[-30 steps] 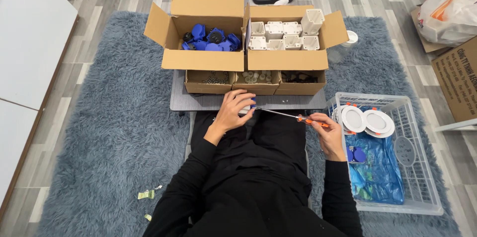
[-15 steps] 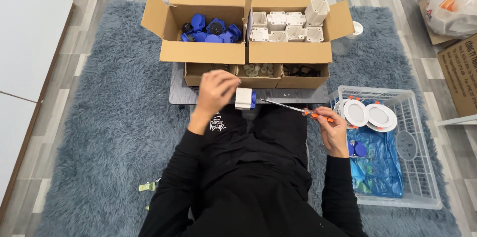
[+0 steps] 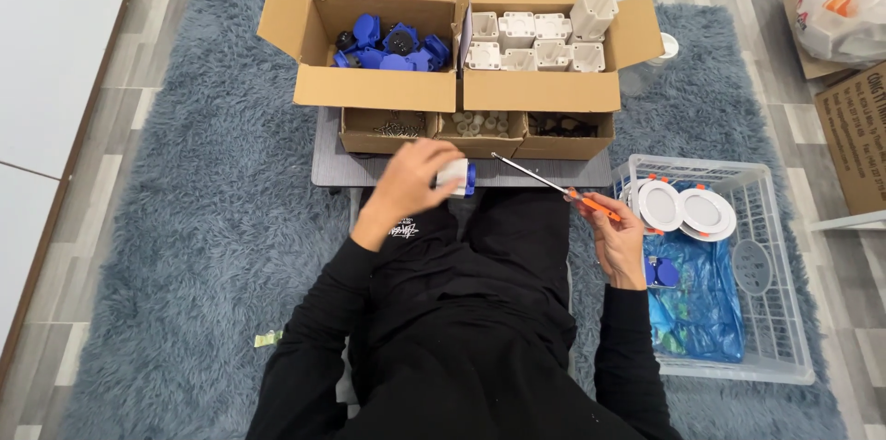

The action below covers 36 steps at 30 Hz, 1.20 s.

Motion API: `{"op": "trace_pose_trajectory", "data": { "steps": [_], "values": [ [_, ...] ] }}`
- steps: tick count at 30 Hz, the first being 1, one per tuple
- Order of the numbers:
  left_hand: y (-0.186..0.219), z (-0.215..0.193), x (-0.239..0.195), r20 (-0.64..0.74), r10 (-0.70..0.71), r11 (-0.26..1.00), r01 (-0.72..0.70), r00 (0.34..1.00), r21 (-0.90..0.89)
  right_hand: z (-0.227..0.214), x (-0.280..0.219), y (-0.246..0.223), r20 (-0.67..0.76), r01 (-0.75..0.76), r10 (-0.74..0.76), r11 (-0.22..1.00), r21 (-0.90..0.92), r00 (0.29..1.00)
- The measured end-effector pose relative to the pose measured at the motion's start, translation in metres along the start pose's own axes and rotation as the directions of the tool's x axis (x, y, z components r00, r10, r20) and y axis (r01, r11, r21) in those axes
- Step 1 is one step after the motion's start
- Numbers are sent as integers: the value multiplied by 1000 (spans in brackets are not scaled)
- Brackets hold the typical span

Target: Assembling and inspecting electrical components using a screwdriver

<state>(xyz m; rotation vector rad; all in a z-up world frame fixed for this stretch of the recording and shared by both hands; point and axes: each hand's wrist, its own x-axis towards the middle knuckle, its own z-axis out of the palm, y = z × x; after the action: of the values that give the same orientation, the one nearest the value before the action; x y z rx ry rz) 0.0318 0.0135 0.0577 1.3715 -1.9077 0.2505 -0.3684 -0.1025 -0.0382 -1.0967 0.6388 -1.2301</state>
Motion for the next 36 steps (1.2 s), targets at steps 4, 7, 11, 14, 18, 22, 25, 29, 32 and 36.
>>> {"op": "trace_pose_trajectory", "data": {
  "steps": [4, 7, 11, 14, 18, 22, 25, 29, 32, 36],
  "values": [
    [10, 5, 0, 262, -111, 994, 112, 959, 9, 6, 0, -8, 13, -12, 12, 1000, 0, 1000],
    [14, 5, 2, 460, -220, 964, 265, 860, -35, 11, -2, -11, 23, -8, 8, 1000, -27, 1000],
    [-6, 36, -18, 332, -140, 989, 150, 933, -7, 15, -1, -10, -16, -18, 17, 999, -43, 1000],
    [-9, 44, -21, 234, -82, 996, 74, 969, 40, 13, 2, -6, -21, -29, 28, 999, -22, 999],
    [-5, 45, -24, 149, -19, 996, 6, 989, 89, 10, 2, -4, -23, -48, 48, 999, -20, 999],
    [0, 45, -27, 57, 38, 993, -44, 998, 110, 10, 1, -5, -1, -48, 48, 998, -46, 999],
    [-1, 49, -30, 4, 60, 991, -60, 998, 119, 10, 1, -4, 13, -44, 45, 998, -49, 999],
    [1, 53, -34, 70, -19, 1000, 20, 997, -2, 9, 1, -3, 38, -35, 38, 997, -63, 999],
    [5, 48, -32, 78, -22, 999, 25, 997, -42, 9, 2, -3, 56, -30, 35, 997, -73, 998],
    [13, 39, -27, 10, -10, 996, 11, 1000, -85, 6, 2, 3, 77, -15, 22, 996, -89, 997]
  ]
}}
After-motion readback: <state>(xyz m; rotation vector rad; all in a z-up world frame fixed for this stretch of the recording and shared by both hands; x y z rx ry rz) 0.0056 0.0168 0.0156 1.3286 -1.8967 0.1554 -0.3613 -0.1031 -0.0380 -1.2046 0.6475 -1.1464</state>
